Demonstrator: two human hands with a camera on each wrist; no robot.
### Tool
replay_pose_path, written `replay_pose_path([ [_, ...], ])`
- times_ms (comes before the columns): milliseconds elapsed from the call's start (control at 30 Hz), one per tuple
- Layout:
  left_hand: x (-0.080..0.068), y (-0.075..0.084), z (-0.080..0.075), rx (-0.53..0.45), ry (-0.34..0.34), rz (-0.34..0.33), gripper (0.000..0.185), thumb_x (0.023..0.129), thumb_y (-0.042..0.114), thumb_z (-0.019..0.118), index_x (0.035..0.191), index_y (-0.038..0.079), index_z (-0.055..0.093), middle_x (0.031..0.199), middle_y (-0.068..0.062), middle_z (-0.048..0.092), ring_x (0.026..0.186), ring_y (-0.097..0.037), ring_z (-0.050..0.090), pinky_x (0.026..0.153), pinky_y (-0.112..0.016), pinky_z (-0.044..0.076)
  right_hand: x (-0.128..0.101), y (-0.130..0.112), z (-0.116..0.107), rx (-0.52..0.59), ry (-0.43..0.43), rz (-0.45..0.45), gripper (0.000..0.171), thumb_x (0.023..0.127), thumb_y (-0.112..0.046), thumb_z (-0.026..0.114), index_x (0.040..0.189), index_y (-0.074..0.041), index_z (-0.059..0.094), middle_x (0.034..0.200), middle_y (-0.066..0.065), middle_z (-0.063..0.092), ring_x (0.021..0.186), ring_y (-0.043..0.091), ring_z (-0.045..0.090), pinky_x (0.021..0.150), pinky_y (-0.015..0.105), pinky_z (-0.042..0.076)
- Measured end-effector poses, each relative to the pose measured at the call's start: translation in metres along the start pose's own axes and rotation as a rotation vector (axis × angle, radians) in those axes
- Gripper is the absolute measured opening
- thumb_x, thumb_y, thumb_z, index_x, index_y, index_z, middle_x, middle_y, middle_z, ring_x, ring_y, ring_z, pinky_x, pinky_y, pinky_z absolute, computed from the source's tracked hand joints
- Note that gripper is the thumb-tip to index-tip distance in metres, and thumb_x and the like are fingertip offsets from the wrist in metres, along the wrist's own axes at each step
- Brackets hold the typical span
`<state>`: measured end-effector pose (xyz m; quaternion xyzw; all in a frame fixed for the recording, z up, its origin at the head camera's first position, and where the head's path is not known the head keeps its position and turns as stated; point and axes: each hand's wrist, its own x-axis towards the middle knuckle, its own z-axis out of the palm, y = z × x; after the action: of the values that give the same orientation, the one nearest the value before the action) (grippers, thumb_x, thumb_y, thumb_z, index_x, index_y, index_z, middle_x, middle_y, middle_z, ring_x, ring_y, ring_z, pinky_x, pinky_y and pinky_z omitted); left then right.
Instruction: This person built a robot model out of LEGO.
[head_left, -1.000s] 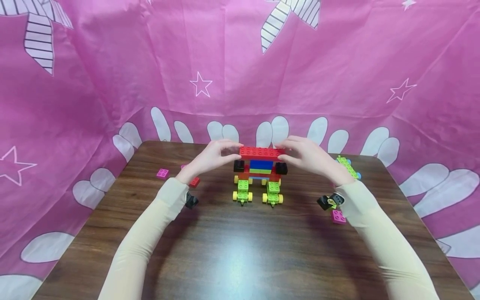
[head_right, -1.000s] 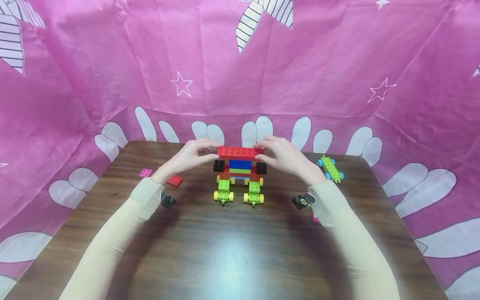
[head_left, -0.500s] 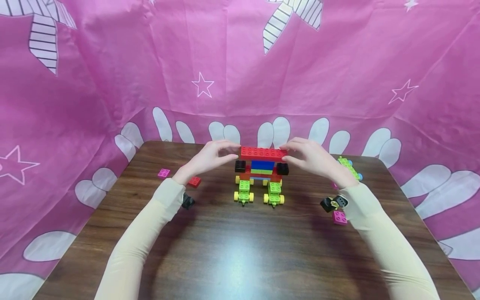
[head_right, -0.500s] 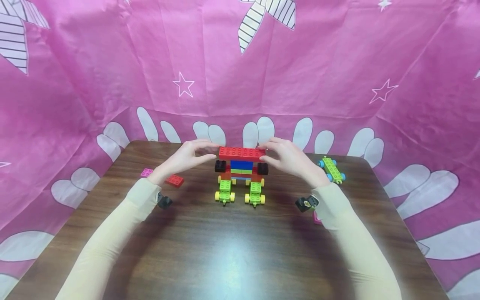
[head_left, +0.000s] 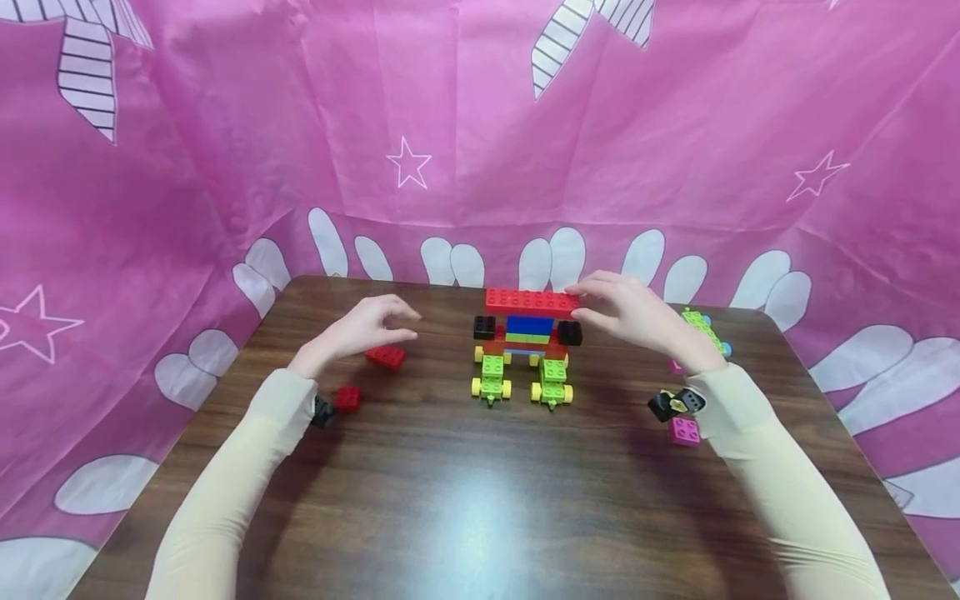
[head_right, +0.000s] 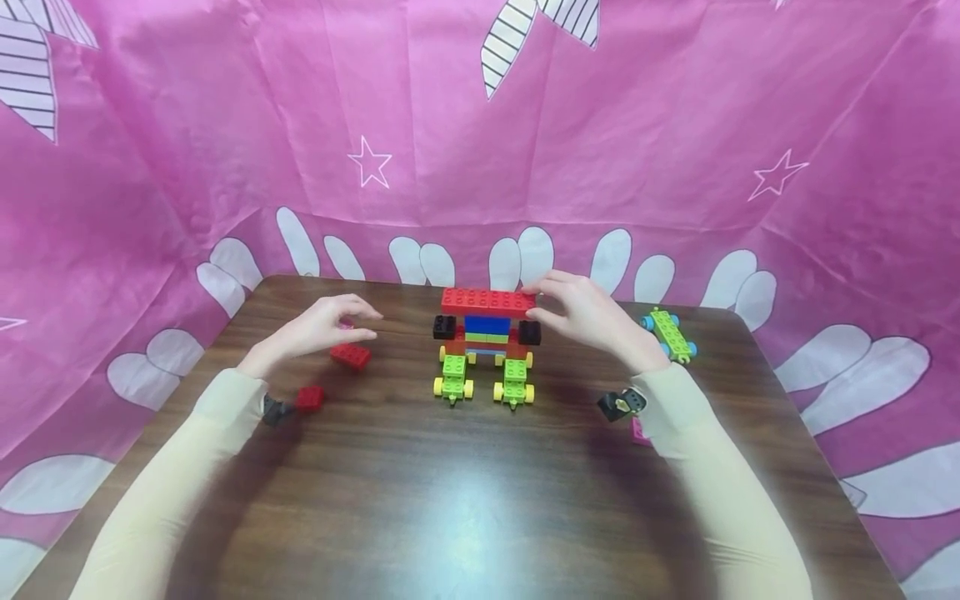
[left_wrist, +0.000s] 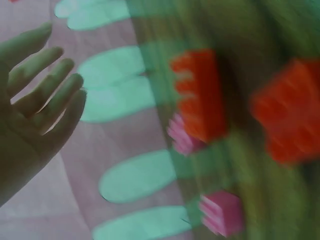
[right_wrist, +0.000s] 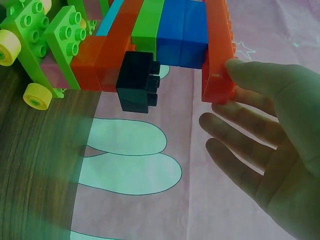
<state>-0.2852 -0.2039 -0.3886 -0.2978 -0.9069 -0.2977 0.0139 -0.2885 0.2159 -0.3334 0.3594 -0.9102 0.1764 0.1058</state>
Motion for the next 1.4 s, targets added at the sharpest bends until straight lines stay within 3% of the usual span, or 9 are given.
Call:
replay_pose_path([
  [167, -0.014, -0.022, 0.004, 0.063, -0.058, -0.042, 0.029, 0.085, 0.012, 0.076, 0.111, 0.0, 0.073, 0.11, -0.018, 0.071, 0.103, -0.033, 0.065, 0.093, -0.05, 0.053, -0.001, 0.001, -0.002, -0.006, -0.001, -0.003, 0.04, 0.089, -0.023, 0.074, 0.126, -0.009, 0.067, 0.116, 0.009, 0.071, 0.108, 0.026, 0.066, 0.092, 0.047, 0.056],
  [367, -0.016, -0.035, 0.014, 0.174, -0.086, -0.061, 0.028, 0.084, 0.009, 0.076, 0.109, -0.003, 0.073, 0.106, -0.016, 0.072, 0.101, -0.031, 0.067, 0.093, -0.047, 0.054, -0.002, 0.003, 0.0, -0.004, -0.003, -0.01, 0.038, 0.091, -0.023, 0.072, 0.126, -0.009, 0.067, 0.115, 0.011, 0.071, 0.106, 0.027, 0.066, 0.09, 0.048, 0.056],
  [633, -0.015, -0.029, 0.022, 0.347, -0.151, -0.04, 0.024, 0.081, 0.005, 0.078, 0.104, 0.002, 0.075, 0.103, -0.014, 0.071, 0.096, -0.028, 0.067, 0.086, -0.046, 0.056, -0.003, 0.003, 0.001, 0.0, 0.008, -0.024, 0.038, 0.091, -0.023, 0.072, 0.126, -0.008, 0.067, 0.114, 0.01, 0.071, 0.105, 0.026, 0.067, 0.089, 0.047, 0.057],
  [800, -0.011, -0.022, 0.028, 0.352, -0.158, 0.006, 0.023, 0.079, 0.003, 0.08, 0.102, 0.002, 0.075, 0.098, -0.012, 0.071, 0.091, -0.025, 0.067, 0.083, -0.043, 0.058, -0.001, 0.004, 0.002, 0.009, 0.026, -0.051, 0.037, 0.09, -0.02, 0.073, 0.124, -0.007, 0.068, 0.111, 0.01, 0.072, 0.103, 0.028, 0.067, 0.089, 0.046, 0.057],
  [1033, -0.002, -0.007, 0.038, 0.3, -0.205, 0.032, 0.026, 0.081, 0.008, 0.08, 0.107, 0.004, 0.075, 0.103, -0.011, 0.07, 0.098, -0.025, 0.068, 0.09, -0.041, 0.057, -0.002, 0.003, 0.002, 0.009, 0.043, -0.065, 0.035, 0.09, -0.018, 0.073, 0.123, -0.007, 0.069, 0.109, 0.009, 0.072, 0.102, 0.028, 0.067, 0.087, 0.046, 0.057],
  [1267, -0.003, -0.01, 0.033, 0.325, -0.19, -0.01, 0.033, 0.08, 0.009, 0.081, 0.112, 0.004, 0.073, 0.109, -0.011, 0.07, 0.108, -0.029, 0.065, 0.096, -0.045, 0.054, -0.001, 0.002, 0.003, 0.014, 0.023, -0.052, 0.037, 0.09, -0.02, 0.072, 0.125, -0.008, 0.067, 0.112, 0.009, 0.072, 0.103, 0.025, 0.067, 0.088, 0.046, 0.057],
  [1400, -0.004, -0.016, 0.03, 0.351, -0.224, -0.039, 0.034, 0.079, 0.007, 0.081, 0.111, 0.003, 0.073, 0.109, -0.012, 0.071, 0.107, -0.029, 0.067, 0.095, -0.045, 0.055, -0.001, 0.002, 0.003, 0.013, 0.014, -0.044, 0.038, 0.091, -0.02, 0.072, 0.126, -0.007, 0.067, 0.113, 0.009, 0.072, 0.103, 0.025, 0.066, 0.089, 0.046, 0.057],
])
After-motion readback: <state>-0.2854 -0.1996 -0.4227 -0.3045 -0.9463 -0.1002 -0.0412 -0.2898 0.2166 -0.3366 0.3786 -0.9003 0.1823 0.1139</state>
